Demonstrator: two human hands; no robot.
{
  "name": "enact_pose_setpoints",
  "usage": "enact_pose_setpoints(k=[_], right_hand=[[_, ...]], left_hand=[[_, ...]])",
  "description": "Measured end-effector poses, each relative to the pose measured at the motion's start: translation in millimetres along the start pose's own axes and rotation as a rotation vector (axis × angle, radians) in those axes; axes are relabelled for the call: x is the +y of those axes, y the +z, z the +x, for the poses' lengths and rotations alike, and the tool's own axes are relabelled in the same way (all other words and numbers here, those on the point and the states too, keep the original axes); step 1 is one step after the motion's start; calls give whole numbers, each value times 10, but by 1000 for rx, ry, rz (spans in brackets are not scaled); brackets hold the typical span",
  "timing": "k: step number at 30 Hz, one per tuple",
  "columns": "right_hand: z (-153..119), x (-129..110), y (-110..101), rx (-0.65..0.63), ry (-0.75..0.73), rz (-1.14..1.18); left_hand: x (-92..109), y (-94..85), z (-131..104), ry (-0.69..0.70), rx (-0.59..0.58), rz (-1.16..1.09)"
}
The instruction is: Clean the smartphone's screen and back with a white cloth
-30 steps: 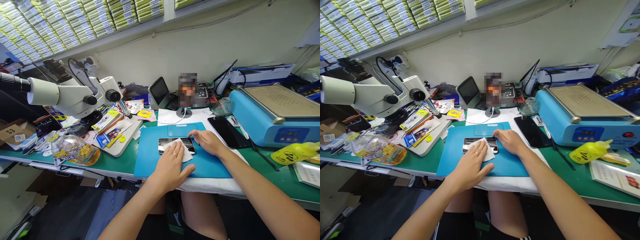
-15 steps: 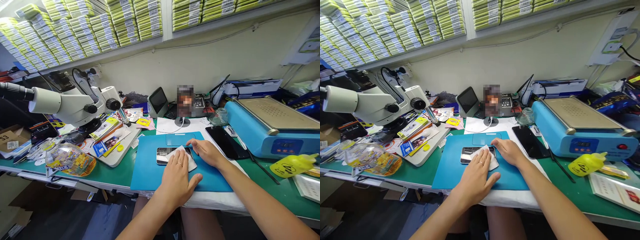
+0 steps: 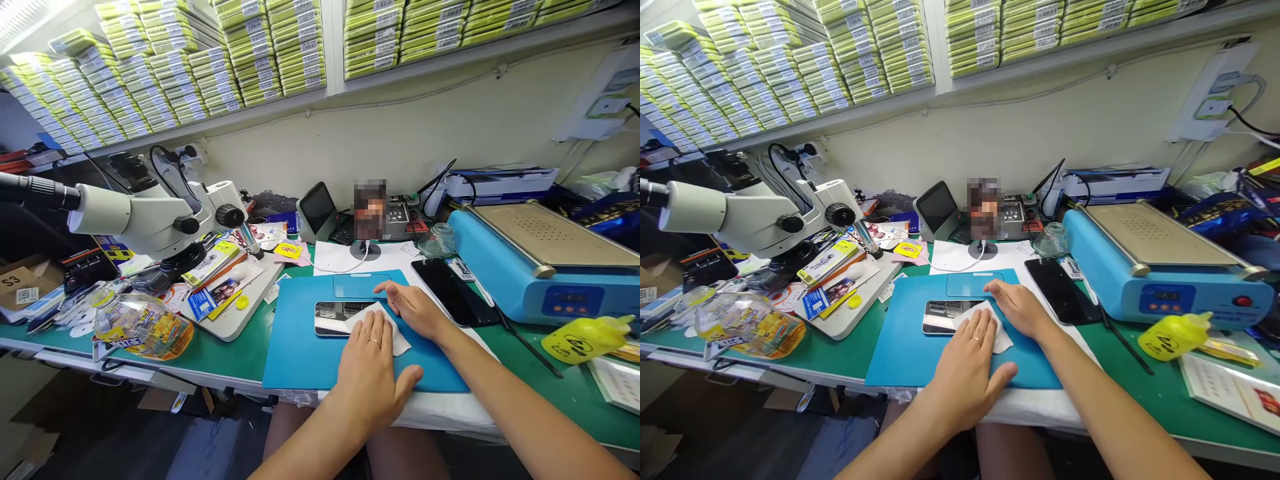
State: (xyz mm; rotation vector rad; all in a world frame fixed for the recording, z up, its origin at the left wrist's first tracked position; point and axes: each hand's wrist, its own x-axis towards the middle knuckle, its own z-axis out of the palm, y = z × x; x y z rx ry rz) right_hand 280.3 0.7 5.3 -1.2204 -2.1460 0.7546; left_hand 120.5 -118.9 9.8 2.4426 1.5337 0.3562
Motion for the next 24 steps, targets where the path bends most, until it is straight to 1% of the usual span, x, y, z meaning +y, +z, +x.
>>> enact_pose_setpoints(k=[2, 4, 9, 11, 13, 17, 19, 21, 24], right_hand=[[1, -1, 4, 0, -1, -7], [4, -4, 5, 2, 2, -10], [-3, -13, -9, 19, 7, 17], [-7, -12, -15, 18, 5, 27], [-9, -9, -17, 14, -4, 24], [-5, -11, -17, 1, -3, 15], [-2, -17, -17, 0, -2, 15], [-1, -20, -17, 4, -4, 15], [-5, -13, -19, 6, -1, 18]], left_hand=[[11, 6, -94, 6, 17, -17], [20, 4, -84, 3, 24, -19], [46, -27, 208, -19, -4, 19], [53, -36, 245, -20, -7, 15], [58, -31, 174, -20, -3, 2], [47, 12, -102, -14, 24, -12], [27, 24, -146, -3, 41, -5], [2, 15, -73, -1, 39, 7], [-30, -20, 150, -23, 20, 32]])
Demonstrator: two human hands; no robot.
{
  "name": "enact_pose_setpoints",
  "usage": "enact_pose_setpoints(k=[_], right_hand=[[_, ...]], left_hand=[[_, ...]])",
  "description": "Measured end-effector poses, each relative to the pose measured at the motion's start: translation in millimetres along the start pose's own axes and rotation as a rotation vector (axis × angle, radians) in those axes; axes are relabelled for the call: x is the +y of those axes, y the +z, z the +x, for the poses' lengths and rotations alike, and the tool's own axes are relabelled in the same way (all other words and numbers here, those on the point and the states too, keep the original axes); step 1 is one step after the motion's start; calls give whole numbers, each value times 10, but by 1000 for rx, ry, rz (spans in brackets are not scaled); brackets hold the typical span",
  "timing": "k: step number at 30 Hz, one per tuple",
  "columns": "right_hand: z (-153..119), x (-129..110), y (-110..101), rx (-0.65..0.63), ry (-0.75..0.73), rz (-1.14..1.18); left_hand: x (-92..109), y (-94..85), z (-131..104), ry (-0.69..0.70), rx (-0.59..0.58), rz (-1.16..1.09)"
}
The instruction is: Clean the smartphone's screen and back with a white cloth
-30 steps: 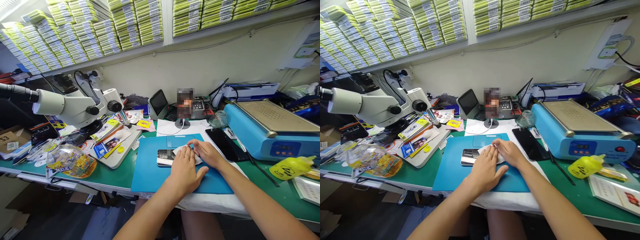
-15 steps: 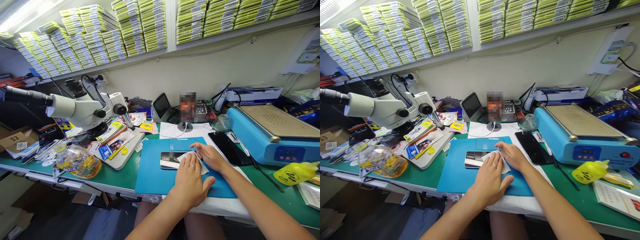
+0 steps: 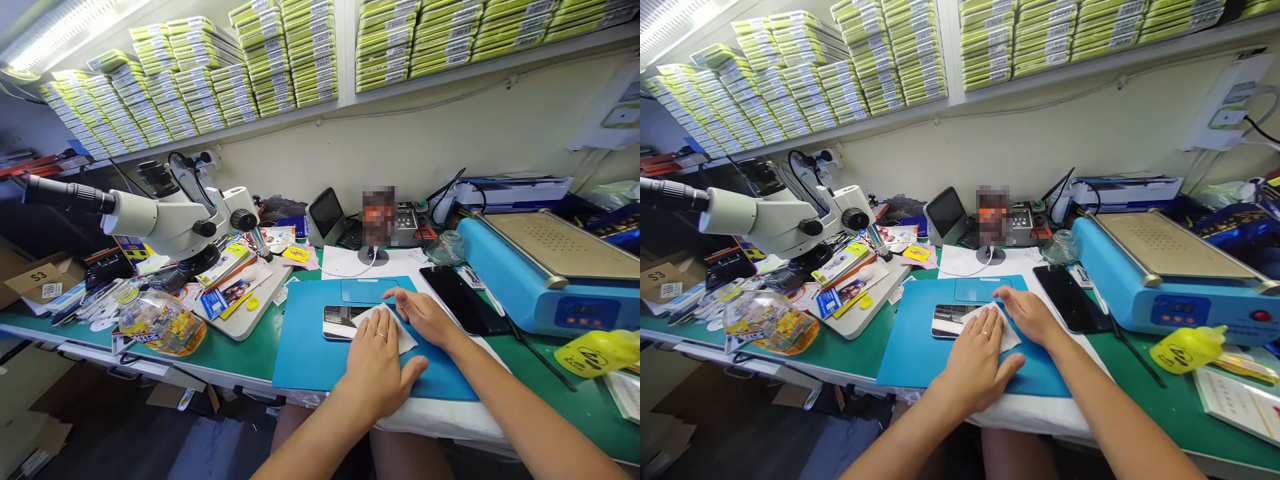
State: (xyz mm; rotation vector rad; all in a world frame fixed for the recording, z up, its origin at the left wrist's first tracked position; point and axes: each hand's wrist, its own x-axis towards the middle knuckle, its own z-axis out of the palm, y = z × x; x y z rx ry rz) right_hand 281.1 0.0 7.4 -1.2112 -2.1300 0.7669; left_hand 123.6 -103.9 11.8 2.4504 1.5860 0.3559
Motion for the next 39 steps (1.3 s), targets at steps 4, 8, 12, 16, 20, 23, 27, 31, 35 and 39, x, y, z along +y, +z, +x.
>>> enact_pose_setpoints(k=[4, 8, 12, 16, 20, 23, 27, 31, 35, 39], right_hand=[[-9, 18, -7, -24, 7, 11], [-3, 24, -8, -37, 19, -5], [13, 31, -4, -36, 13, -20], [17, 39, -3, -39, 9, -5], [8, 35, -5, -34, 4, 4], [10, 43, 0, -26, 4, -11], [21, 53, 7, -33, 3, -33], [15, 34, 1, -26, 3, -19], [2, 17, -7, -20, 5, 4], [-3, 14, -4, -24, -2, -11]], left_hand=[[-10, 2, 72, -14, 20, 11], [3, 46, -198, -33, 54, 7], [-5, 39, -255, -37, 65, 34], [-47, -4, 9, -51, 68, 55], [-92, -43, 76, -48, 67, 42], [-102, -37, -113, -39, 76, 25], [-98, 13, -327, -58, 97, 12], [-117, 22, -168, -72, 101, 26], [-172, -45, 54, -62, 67, 31], [-220, -62, -86, -57, 64, 27]])
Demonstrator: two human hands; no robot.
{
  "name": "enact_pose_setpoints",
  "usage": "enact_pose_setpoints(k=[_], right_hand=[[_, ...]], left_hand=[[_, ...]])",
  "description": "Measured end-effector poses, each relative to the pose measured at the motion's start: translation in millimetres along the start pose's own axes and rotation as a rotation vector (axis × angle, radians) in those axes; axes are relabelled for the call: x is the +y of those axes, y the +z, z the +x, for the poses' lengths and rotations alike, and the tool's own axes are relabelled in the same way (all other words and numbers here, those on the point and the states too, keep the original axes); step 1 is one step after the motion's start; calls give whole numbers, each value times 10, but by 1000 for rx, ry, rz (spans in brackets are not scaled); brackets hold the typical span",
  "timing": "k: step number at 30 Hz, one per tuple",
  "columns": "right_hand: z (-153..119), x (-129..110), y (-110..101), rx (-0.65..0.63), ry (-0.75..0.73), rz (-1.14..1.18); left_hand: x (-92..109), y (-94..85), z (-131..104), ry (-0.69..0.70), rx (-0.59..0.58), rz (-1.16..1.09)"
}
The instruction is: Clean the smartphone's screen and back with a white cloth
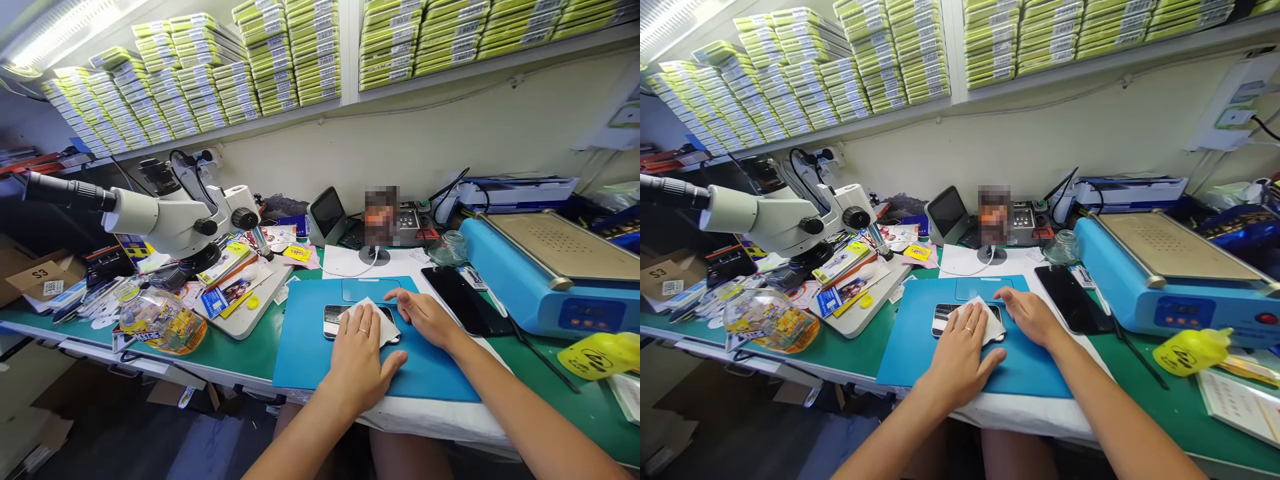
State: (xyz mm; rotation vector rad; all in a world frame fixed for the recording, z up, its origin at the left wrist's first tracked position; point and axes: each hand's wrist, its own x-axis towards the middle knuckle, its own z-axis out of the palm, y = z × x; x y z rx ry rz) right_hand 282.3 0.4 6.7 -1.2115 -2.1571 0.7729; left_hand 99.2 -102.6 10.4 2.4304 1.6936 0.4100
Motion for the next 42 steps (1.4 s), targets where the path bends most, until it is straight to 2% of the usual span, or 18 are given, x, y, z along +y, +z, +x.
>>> enact_pose_setpoints(k=[4, 6, 8, 13, 15, 17, 21, 23, 25, 30, 32, 38, 40, 42], right_hand=[[11, 1, 9, -9, 15, -36], [20, 2, 13, -14, 13, -41], [24, 3, 15, -15, 10, -38], [20, 2, 14, -5, 8, -7], [18, 3, 12, -4, 11, 11], [18, 3, 11, -5, 14, 21], [33, 8, 10, -15, 9, 8], [45, 14, 12, -16, 7, -6], [53, 21, 14, -16, 11, -17], [39, 22, 15, -2, 14, 8], [33, 23, 14, -2, 12, 10], [50, 16, 15, -24, 23, -39], [48, 7, 12, -27, 30, -35], [39, 0, 9, -30, 38, -24]], left_hand=[[-40, 20, -340, 3, -6, 7], [-47, 32, -423, 7, 0, 22], [-46, 46, -387, 4, 10, 29], [-46, 71, 19, -9, 4, 24], [-50, 68, 91, -8, 3, 32], [-57, 61, 21, -3, 2, 36], [-108, 27, -344, 6, -7, 48], [-166, -3, -430, 20, -14, 60], [-239, -31, -369, 12, -10, 69], [-354, -57, -31, -77, 13, 58], [-349, -52, -74, -83, 28, 45], [-314, -52, -549, -77, 11, 56], [-343, -57, -551, -81, 7, 63], [-393, -66, -445, -83, 7, 62]])
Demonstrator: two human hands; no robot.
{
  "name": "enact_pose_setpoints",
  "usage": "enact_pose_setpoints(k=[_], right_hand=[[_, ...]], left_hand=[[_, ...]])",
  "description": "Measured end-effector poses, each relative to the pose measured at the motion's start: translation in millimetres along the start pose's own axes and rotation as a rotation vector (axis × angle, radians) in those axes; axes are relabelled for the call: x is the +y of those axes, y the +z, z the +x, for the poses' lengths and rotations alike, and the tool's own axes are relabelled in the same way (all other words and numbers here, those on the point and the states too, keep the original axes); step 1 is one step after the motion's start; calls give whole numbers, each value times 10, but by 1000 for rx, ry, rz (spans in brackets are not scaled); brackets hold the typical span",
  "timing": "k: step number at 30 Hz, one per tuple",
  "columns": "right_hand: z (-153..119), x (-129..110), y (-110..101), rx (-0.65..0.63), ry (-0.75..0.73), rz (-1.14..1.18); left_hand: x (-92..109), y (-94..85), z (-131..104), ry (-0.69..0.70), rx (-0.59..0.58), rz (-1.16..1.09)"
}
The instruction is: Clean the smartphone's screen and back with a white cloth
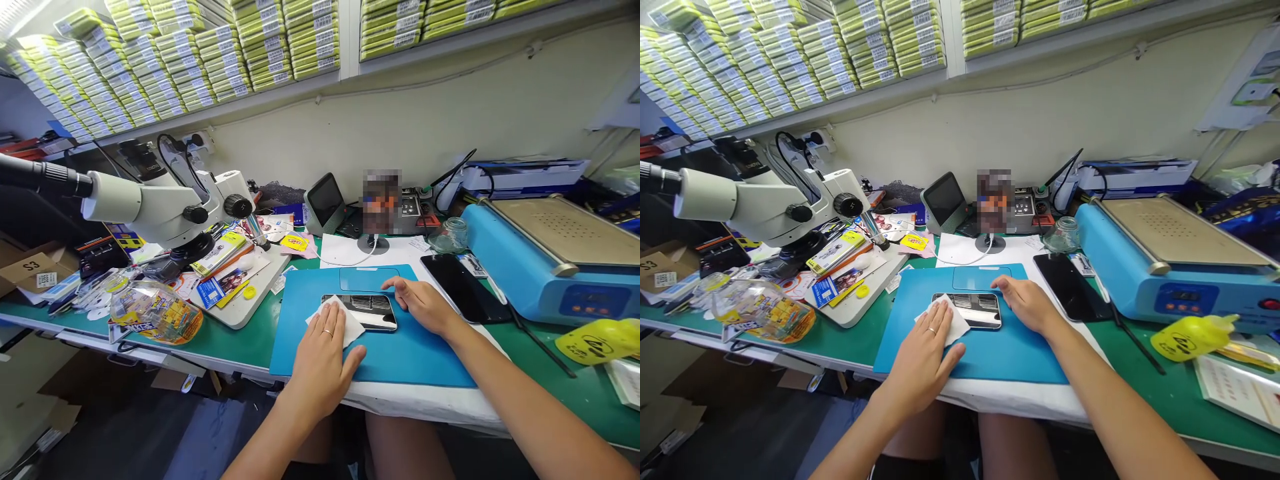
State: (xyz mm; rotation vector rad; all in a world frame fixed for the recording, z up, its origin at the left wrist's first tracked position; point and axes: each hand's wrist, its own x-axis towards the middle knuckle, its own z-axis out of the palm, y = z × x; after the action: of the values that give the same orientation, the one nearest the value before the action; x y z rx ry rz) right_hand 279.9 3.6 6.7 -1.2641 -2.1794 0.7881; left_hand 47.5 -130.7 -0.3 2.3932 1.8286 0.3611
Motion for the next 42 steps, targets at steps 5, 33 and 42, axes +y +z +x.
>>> enact_pose_setpoints(k=[5, 33, 42], right_hand=[[-22, -4, -3, 8, 10, 4], [9, -3, -16, 0, 10, -1], [5, 17, -2, 24, -8, 4]], left_hand=[[-105, -33, 245, -8, -16, -23], [-259, 6, -227, -4, 10, -43], [-317, -33, 27, -22, 4, -61]])
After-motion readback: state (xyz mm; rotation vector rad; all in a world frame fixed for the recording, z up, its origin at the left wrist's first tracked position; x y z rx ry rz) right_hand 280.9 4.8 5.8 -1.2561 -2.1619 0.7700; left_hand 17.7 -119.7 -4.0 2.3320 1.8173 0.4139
